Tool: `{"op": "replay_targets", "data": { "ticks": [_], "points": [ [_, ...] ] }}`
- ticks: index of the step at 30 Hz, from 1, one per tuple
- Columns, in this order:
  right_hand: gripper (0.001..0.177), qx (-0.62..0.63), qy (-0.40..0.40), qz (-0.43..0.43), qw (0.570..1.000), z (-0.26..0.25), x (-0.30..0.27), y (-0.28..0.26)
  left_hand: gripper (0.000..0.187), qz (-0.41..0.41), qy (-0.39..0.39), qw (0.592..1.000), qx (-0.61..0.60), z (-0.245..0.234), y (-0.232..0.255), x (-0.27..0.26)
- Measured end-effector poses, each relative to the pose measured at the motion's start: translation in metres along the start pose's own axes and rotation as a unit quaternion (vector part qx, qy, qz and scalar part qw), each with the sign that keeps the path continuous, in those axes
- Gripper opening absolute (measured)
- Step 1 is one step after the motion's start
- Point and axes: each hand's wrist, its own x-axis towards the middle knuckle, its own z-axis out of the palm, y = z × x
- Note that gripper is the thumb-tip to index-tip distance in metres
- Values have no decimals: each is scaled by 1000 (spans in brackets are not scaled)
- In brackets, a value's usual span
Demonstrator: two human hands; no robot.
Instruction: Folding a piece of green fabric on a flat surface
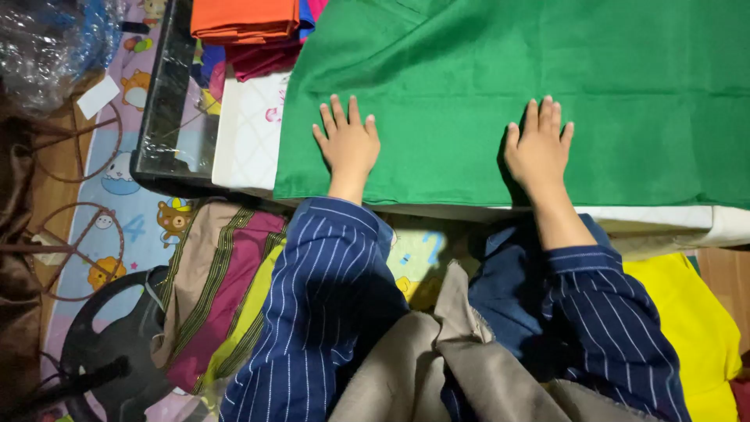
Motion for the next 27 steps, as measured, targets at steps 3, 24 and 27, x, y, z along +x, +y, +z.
{"op": "replay_targets", "data": {
  "ticks": [3, 24, 27],
  "points": [
    [56, 67, 9, -158, 985, -11, -6, -15, 60, 169, 45, 982, -70, -33, 21, -21],
    [32, -103, 43, -219, 969, 13, 75, -99, 33, 221, -206, 941, -151, -23, 107, 48],
    [38, -90, 32, -204, 974, 24, 72, -107, 29, 189, -139, 954, -188, -54, 87, 67]
  ]
}}
